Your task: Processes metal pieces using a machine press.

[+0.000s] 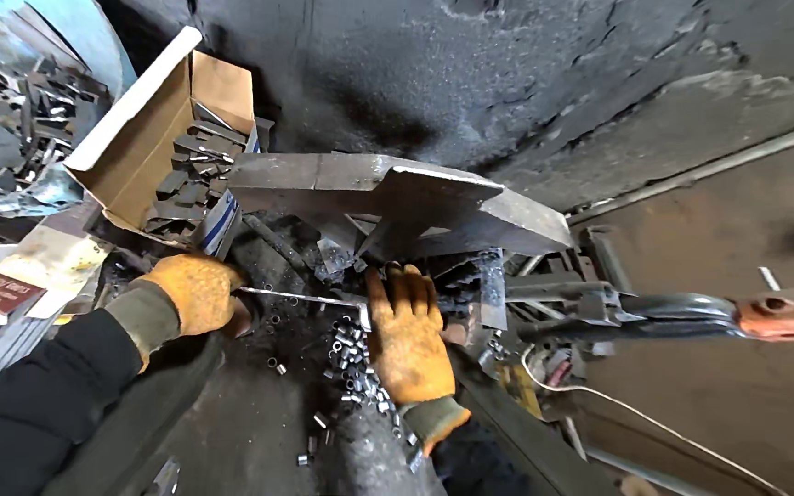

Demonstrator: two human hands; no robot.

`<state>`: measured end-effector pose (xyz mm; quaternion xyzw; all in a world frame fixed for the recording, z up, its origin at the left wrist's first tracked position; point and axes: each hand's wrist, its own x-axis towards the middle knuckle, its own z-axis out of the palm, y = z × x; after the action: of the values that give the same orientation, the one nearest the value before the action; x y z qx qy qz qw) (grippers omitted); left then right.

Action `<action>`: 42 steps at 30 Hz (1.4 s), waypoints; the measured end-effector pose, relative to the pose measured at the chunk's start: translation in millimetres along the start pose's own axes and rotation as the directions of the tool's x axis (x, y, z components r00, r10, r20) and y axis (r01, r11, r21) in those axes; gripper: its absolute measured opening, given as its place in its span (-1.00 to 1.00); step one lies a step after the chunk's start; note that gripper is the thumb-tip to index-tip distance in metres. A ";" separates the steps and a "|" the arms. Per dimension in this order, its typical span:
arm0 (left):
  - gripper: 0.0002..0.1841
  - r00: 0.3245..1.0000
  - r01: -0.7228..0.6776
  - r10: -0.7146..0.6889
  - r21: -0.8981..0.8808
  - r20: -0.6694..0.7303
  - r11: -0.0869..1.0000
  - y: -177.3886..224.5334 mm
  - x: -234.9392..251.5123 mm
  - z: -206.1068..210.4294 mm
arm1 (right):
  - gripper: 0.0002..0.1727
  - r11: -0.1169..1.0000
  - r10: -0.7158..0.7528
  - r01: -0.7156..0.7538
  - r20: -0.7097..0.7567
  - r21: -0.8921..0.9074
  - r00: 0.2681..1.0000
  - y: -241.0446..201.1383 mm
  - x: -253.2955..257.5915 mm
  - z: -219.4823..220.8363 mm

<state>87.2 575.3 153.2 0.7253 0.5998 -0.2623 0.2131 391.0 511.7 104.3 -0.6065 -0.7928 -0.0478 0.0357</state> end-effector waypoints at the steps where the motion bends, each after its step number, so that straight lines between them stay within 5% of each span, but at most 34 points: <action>1: -0.72 1.000 0.002 -0.002 0.010 0.008 1.000 1.5 -0.6 -1.5 | -0.13 1.000 -0.004 0.004 -0.001 -0.010 1.000 0.2 0.1 1.2; 6: -0.74 0.999 -0.004 0.004 -0.007 -0.051 1.000 0.8 -2.1 3.2 | -0.17 0.999 -0.029 0.029 -0.029 -0.021 0.999 1.7 2.2 4.7; 13: -0.66 0.970 0.139 -0.164 -0.140 -0.182 0.980 15.8 -24.9 22.5 | -0.16 1.000 -0.011 0.011 -0.019 -0.023 1.000 0.4 4.9 -0.1; 27: -0.59 0.918 0.330 -0.378 -0.293 -0.123 0.897 51.1 -53.5 50.9 | -0.15 0.999 0.030 -0.030 0.004 -0.024 1.000 -4.0 6.1 -1.0; 35: -0.57 0.930 0.312 -0.351 -0.271 -0.109 0.911 48.9 -52.6 47.8 | -0.11 0.998 0.064 -0.062 0.044 -0.028 0.997 -6.4 9.5 -6.5; 39: -0.66 0.973 0.156 -0.198 -0.288 -0.121 0.945 22.0 -43.6 23.8 | -0.15 0.994 0.027 -0.019 -0.072 0.110 0.997 -24.0 -20.1 -30.8; 41: -0.70 0.972 0.115 -0.166 -0.282 -0.164 0.952 17.9 -46.1 5.7 | -0.38 0.955 0.003 0.050 -0.178 0.292 0.984 -51.4 -63.0 -41.1; 42: -0.72 0.972 0.082 -0.150 -0.335 -0.180 0.939 19.5 -50.0 1.4 | -0.48 0.898 0.021 0.022 -0.094 0.440 0.995 -65.4 -81.1 -44.7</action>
<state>99.1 532.8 183.8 0.6663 0.6952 -0.0969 0.2516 349.0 411.7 137.3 -0.5794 -0.7807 0.1036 0.2101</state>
